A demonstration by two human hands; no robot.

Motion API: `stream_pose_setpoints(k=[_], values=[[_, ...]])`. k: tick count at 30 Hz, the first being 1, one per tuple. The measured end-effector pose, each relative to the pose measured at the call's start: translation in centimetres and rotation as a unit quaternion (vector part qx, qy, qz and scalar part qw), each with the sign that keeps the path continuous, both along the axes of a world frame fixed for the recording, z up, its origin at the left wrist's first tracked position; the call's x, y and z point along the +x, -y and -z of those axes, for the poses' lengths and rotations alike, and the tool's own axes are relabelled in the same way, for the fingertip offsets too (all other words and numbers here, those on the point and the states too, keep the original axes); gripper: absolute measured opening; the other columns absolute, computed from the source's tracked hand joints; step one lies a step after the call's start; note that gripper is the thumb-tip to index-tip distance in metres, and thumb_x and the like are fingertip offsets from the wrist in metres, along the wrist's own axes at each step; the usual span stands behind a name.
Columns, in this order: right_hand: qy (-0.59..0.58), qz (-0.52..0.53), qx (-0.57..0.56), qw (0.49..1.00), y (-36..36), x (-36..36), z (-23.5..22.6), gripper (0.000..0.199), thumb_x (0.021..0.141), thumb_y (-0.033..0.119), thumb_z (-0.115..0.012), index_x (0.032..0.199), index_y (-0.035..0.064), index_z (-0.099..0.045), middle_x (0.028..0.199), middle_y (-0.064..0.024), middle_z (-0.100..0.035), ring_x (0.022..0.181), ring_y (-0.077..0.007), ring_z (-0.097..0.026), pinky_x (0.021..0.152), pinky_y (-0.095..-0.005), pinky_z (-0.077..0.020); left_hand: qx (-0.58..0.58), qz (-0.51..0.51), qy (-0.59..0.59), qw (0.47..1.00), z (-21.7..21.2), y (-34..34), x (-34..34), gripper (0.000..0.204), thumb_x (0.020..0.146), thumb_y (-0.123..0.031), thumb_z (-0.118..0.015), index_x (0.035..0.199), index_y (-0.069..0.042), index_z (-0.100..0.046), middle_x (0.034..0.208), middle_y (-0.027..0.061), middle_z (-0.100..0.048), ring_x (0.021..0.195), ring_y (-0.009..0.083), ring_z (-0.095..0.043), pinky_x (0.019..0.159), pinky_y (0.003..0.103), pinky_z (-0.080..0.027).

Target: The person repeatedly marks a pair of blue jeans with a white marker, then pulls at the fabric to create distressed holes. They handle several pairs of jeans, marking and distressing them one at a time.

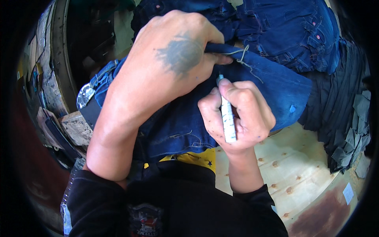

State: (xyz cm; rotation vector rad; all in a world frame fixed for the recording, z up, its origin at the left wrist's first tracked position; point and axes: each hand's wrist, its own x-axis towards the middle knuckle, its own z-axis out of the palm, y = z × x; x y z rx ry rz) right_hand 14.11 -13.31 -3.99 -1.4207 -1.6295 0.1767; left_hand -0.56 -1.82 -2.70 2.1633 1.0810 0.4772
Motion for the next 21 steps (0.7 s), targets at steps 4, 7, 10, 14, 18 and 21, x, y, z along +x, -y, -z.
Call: stream_pose_setpoints(k=[4,7,10,14,18,21], values=[[-0.017,-0.033,-0.003,0.999,0.31,-0.02,-0.21,0.020,0.066,-0.008,-0.073,0.084,-0.0021,-0.070,0.060,-0.0057,-0.050,0.047,-0.0206,-0.053,0.045,-0.0290,-0.0441,0.010,-0.012,0.010,1.000,0.13,0.21,-0.13,0.023,0.079,-0.015,-0.092,0.097,-0.002,-0.084,0.084,0.0116,-0.072,0.077,0.0333,-0.072,0.071,0.043,-0.054],[-0.013,0.000,0.000,1.000,0.34,-0.07,-0.06,0.021,0.065,-0.008,-0.072,0.085,-0.0022,-0.070,0.061,-0.0056,-0.050,0.046,-0.0202,-0.053,0.044,-0.0297,-0.0433,0.005,-0.005,-0.001,1.000,0.14,0.12,-0.11,0.025,0.079,-0.016,-0.092,0.097,-0.002,-0.084,0.083,0.0115,-0.072,0.075,0.0334,-0.071,0.071,0.042,-0.054],[0.003,0.005,-0.021,1.000,0.45,-0.05,-0.04,0.022,0.064,-0.007,-0.072,0.086,-0.0022,-0.070,0.061,-0.0059,-0.050,0.046,-0.0200,-0.052,0.044,-0.0305,-0.0434,0.033,-0.015,0.005,0.999,0.00,0.17,-0.06,0.026,0.078,-0.018,-0.093,0.097,-0.002,-0.084,0.083,0.0122,-0.072,0.074,0.0338,-0.070,0.070,0.042,-0.054],[-0.017,-0.025,-0.033,0.999,0.51,0.08,-0.13,0.022,0.065,-0.008,-0.073,0.087,-0.0025,-0.070,0.061,-0.0062,-0.051,0.047,-0.0200,-0.054,0.045,-0.0305,-0.0441,0.014,-0.017,-0.017,1.000,-0.14,0.15,-0.07,0.028,0.078,-0.020,-0.094,0.096,-0.001,-0.083,0.082,0.0130,-0.071,0.074,0.0339,-0.070,0.070,0.043,-0.053],[-0.015,0.009,-0.007,1.000,0.47,0.03,-0.05,0.022,0.066,-0.007,-0.072,0.087,-0.0024,-0.069,0.062,-0.0054,-0.053,0.047,-0.0197,-0.054,0.045,-0.0293,-0.0440,0.007,-0.011,-0.012,1.000,-0.09,0.01,-0.03,0.028,0.078,-0.020,-0.094,0.095,-0.001,-0.083,0.081,0.0133,-0.071,0.072,0.0335,-0.069,0.068,0.042,-0.052],[0.002,-0.010,-0.041,0.999,0.65,0.06,-0.22,0.021,0.067,-0.008,-0.072,0.087,-0.0019,-0.069,0.062,-0.0055,-0.053,0.047,-0.0202,-0.054,0.045,-0.0295,-0.0449,-0.011,-0.016,-0.012,1.000,-0.08,0.06,0.03,0.028,0.078,-0.020,-0.094,0.095,-0.001,-0.083,0.081,0.0136,-0.071,0.070,0.0333,-0.069,0.065,0.041,-0.051]])
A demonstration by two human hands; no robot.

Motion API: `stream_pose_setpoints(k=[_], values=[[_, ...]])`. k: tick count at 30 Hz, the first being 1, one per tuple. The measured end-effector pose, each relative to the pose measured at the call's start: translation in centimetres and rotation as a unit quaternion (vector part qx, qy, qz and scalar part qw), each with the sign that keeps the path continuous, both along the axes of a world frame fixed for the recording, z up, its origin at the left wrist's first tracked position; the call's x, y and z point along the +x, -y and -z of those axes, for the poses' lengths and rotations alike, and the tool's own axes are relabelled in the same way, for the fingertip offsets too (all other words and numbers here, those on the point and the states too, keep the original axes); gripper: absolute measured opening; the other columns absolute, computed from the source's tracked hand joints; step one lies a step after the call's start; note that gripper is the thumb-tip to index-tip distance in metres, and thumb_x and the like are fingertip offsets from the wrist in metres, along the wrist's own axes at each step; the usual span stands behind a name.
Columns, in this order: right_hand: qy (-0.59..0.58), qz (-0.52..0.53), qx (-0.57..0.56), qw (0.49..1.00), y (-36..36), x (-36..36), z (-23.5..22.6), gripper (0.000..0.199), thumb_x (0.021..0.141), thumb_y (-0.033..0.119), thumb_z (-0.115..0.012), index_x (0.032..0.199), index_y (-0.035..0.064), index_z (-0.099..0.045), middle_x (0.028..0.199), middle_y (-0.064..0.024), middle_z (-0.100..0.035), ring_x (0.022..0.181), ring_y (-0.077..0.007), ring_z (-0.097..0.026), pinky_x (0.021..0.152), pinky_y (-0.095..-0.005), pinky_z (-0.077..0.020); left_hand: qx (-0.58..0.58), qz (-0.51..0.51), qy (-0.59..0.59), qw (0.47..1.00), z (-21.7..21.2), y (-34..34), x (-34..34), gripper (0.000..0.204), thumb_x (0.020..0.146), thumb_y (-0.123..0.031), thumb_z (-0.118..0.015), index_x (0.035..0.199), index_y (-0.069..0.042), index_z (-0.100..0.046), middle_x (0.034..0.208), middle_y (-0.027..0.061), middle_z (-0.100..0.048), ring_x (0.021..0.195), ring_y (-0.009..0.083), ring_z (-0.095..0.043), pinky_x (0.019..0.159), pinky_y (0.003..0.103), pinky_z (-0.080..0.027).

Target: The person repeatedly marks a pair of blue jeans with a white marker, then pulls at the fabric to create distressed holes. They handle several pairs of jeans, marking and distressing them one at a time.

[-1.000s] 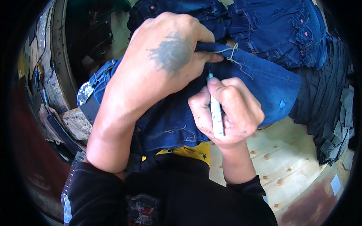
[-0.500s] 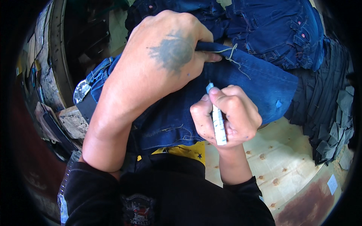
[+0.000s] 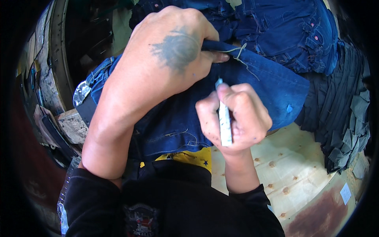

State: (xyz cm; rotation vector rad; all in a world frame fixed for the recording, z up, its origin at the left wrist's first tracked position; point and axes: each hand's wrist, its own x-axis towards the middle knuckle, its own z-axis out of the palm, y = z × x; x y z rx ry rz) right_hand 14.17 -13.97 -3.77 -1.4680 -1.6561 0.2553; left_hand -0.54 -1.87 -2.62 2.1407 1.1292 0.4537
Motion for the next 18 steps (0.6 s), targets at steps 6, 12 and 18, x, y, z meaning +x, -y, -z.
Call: stream_pose_setpoints(k=[6,12,18], values=[[-0.013,0.023,0.024,0.999,-0.14,0.01,0.13,0.020,0.067,-0.008,-0.074,0.086,-0.0015,-0.069,0.060,-0.0053,-0.051,0.047,-0.0201,-0.054,0.045,-0.0297,-0.0445,0.017,-0.005,0.006,1.000,-0.04,-0.05,0.09,0.028,0.079,-0.020,-0.095,0.095,-0.001,-0.084,0.081,0.0135,-0.070,0.067,0.0332,-0.067,0.062,0.040,-0.049],[-0.036,0.011,0.045,0.998,0.10,-0.01,0.13,0.023,0.066,-0.009,-0.073,0.088,-0.0031,-0.071,0.062,-0.0060,-0.052,0.048,-0.0198,-0.054,0.045,-0.0292,-0.0426,0.002,-0.001,-0.016,1.000,0.06,-0.05,0.10,0.027,0.079,-0.020,-0.095,0.095,-0.001,-0.085,0.080,0.0125,-0.070,0.066,0.0313,-0.066,0.062,0.039,-0.049],[-0.024,0.010,0.004,1.000,0.07,0.03,0.21,0.021,0.065,-0.009,-0.073,0.084,-0.0019,-0.069,0.061,-0.0056,-0.050,0.047,-0.0200,-0.053,0.044,-0.0296,-0.0421,-0.008,-0.009,-0.016,1.000,0.02,-0.04,0.14,0.026,0.079,-0.019,-0.095,0.095,-0.001,-0.085,0.080,0.0125,-0.070,0.067,0.0302,-0.066,0.063,0.039,-0.049]])
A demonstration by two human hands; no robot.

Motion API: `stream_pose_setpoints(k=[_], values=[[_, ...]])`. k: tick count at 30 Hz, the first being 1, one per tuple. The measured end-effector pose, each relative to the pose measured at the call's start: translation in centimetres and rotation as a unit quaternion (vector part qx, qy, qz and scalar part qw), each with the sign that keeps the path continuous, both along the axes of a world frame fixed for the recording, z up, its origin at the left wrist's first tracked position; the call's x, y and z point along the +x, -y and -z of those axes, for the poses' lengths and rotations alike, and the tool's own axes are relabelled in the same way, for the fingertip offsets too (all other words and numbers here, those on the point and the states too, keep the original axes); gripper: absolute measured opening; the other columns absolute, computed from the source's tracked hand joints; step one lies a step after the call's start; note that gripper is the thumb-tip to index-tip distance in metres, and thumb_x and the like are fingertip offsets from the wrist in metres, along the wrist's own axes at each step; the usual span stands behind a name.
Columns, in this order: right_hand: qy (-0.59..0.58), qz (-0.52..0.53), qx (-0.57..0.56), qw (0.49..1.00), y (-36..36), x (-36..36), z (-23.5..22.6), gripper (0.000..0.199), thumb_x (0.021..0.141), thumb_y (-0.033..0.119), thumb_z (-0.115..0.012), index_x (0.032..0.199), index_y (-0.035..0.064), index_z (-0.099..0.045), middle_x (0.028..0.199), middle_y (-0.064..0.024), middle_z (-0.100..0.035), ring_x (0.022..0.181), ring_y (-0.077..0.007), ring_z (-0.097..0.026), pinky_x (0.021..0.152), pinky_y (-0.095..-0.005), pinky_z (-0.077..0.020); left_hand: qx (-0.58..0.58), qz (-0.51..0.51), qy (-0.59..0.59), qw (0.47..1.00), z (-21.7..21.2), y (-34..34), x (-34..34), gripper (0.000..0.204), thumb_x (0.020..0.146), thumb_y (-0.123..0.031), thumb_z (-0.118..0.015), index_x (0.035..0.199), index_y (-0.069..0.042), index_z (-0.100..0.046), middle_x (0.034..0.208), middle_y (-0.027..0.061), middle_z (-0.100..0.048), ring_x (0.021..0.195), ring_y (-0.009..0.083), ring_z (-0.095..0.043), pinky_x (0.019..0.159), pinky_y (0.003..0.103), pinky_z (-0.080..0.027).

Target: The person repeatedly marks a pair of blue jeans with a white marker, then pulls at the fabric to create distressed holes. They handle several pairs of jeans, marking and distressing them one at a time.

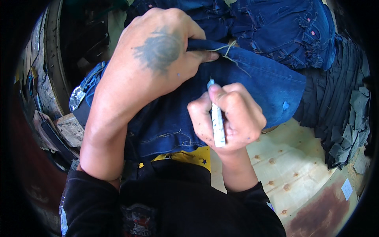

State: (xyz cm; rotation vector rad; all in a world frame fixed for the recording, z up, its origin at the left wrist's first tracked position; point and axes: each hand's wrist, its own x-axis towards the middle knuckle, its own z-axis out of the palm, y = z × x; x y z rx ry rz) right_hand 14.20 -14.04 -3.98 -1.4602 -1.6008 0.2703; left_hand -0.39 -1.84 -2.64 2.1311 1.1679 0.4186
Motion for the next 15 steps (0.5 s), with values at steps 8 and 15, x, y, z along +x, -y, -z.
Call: stream_pose_setpoints(k=[8,15], values=[[-0.028,0.008,-0.011,1.000,0.35,0.08,0.14,0.021,0.066,-0.009,-0.074,0.086,-0.0017,-0.070,0.062,-0.0062,-0.051,0.047,-0.0205,-0.052,0.044,-0.0302,-0.0418,-0.021,0.000,-0.020,1.000,-0.08,-0.10,0.31,0.025,0.079,-0.018,-0.095,0.093,0.000,-0.085,0.078,0.0126,-0.068,0.069,0.0301,-0.067,0.064,0.039,-0.048],[-0.026,0.028,0.006,0.999,0.16,0.16,0.06,0.018,0.067,-0.010,-0.072,0.083,-0.0019,-0.068,0.060,-0.0057,-0.048,0.046,-0.0203,-0.051,0.044,-0.0304,-0.0401,-0.034,0.001,-0.012,0.999,-0.29,-0.15,0.22,0.025,0.079,-0.018,-0.095,0.094,0.000,-0.084,0.079,0.0127,-0.069,0.069,0.0301,-0.067,0.064,0.040,-0.047]])
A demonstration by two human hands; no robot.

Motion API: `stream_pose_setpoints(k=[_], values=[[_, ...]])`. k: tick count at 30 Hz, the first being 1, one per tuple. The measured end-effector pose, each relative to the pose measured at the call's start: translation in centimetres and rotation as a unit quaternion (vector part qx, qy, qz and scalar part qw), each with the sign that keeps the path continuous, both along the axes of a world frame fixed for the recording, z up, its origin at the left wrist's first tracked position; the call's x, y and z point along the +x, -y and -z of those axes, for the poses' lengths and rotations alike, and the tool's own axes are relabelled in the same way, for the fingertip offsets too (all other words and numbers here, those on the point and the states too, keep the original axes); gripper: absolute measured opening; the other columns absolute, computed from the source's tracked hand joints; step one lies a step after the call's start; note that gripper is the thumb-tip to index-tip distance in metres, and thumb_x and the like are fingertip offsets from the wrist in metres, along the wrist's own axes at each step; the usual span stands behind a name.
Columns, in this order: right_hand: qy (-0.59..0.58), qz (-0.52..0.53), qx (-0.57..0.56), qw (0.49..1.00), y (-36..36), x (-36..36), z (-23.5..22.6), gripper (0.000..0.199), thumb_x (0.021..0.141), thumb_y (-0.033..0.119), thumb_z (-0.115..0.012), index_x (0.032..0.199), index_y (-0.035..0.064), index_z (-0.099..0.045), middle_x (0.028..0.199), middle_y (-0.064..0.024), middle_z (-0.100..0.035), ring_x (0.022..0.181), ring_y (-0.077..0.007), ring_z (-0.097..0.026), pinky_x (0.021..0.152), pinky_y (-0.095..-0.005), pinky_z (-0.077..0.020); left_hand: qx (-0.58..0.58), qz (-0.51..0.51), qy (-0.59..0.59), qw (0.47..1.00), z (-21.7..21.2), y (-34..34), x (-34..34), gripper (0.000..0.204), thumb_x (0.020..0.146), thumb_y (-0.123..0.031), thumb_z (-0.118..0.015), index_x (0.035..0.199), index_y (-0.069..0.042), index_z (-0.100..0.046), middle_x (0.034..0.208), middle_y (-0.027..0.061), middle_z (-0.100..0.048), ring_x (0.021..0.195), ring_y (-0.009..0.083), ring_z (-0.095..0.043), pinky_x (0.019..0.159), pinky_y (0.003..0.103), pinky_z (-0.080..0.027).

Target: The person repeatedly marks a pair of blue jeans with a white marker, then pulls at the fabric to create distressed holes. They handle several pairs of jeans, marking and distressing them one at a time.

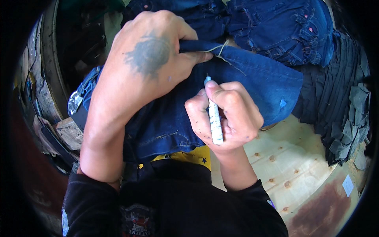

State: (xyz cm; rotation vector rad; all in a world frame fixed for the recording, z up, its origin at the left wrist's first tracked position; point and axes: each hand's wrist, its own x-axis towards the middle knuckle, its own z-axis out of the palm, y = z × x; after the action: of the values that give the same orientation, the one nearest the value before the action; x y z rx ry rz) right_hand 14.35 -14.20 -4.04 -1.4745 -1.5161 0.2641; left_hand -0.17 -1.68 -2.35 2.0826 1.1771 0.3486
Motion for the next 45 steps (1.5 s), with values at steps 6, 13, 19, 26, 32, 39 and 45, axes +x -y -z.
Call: stream_pose_setpoints(k=[6,13,19,26,32,39,45], values=[[0.007,-0.006,0.027,1.000,-0.1,0.1,0.1,0.020,0.067,-0.009,-0.074,0.085,-0.0030,-0.068,0.060,-0.0058,-0.048,0.045,-0.0201,-0.050,0.043,-0.0302,-0.0405,-0.011,0.001,-0.004,1.000,0.1,-0.2,-0.1,0.025,0.078,-0.016,-0.093,0.092,0.002,-0.082,0.080,0.0141,-0.069,0.069,0.0314,-0.067,0.065,0.040,-0.048],[0.010,-0.011,0.023,1.000,0.3,0.1,0.2,0.024,0.066,-0.009,-0.075,0.090,-0.0040,-0.072,0.062,-0.0050,-0.049,0.047,-0.0193,-0.049,0.044,-0.0294,-0.0410,-0.004,-0.003,-0.019,1.000,-0.1,-0.1,-0.1,0.024,0.079,-0.017,-0.093,0.091,0.001,-0.083,0.081,0.0137,-0.069,0.071,0.0313,-0.068,0.066,0.041,-0.048],[0.014,-0.008,0.002,1.000,0.1,0.2,0.1,0.019,0.066,-0.008,-0.073,0.083,-0.0018,-0.068,0.060,-0.0054,-0.048,0.044,-0.0199,-0.047,0.043,-0.0295,-0.0393,-0.013,-0.004,-0.017,1.000,-0.3,-0.1,0.2,0.025,0.080,-0.018,-0.093,0.093,0.001,-0.083,0.080,0.0128,-0.070,0.071,0.0305,-0.068,0.066,0.040,-0.049],[0.007,0.018,0.010,1.000,0.3,0.3,0.5,0.023,0.066,-0.010,-0.072,0.088,-0.0024,-0.069,0.060,-0.0056,-0.050,0.045,-0.0179,-0.050,0.043,-0.0282,-0.0406,-0.012,0.007,-0.022,1.000,-1.0,0.1,0.4,0.024,0.081,-0.018,-0.093,0.093,0.001,-0.084,0.080,0.0131,-0.070,0.070,0.0286,-0.068,0.066,0.039,-0.048],[-0.027,0.007,0.050,0.998,0.0,0.4,0.4,0.022,0.066,-0.010,-0.073,0.087,-0.0033,-0.069,0.060,-0.0054,-0.050,0.045,-0.0176,-0.049,0.042,-0.0273,-0.0397,-0.032,0.003,-0.021,0.999,-1.5,-0.1,0.8,0.024,0.082,-0.017,-0.092,0.093,0.002,-0.083,0.082,0.0137,-0.071,0.073,0.0273,-0.070,0.068,0.039,-0.049],[-0.016,0.007,0.013,1.000,0.2,0.4,0.3,0.017,0.066,-0.011,-0.071,0.082,-0.0039,-0.067,0.060,-0.0058,-0.050,0.044,-0.0179,-0.050,0.043,-0.0279,-0.0412,-0.075,-0.009,-0.029,0.997,-1.5,0.1,0.6,0.024,0.083,-0.016,-0.091,0.094,0.003,-0.082,0.083,0.0138,-0.072,0.074,0.0261,-0.071,0.069,0.038,-0.049],[0.004,0.001,-0.001,1.000,0.2,0.4,-0.1,0.019,0.065,-0.011,-0.073,0.082,-0.0044,-0.066,0.061,-0.0059,-0.052,0.045,-0.0163,-0.051,0.045,-0.0258,-0.0435,-0.004,0.013,-0.040,0.999,-1.6,0.0,0.6,0.023,0.083,-0.016,-0.092,0.093,0.002,-0.082,0.084,0.0135,-0.072,0.073,0.0264,-0.070,0.069,0.038,-0.050]])
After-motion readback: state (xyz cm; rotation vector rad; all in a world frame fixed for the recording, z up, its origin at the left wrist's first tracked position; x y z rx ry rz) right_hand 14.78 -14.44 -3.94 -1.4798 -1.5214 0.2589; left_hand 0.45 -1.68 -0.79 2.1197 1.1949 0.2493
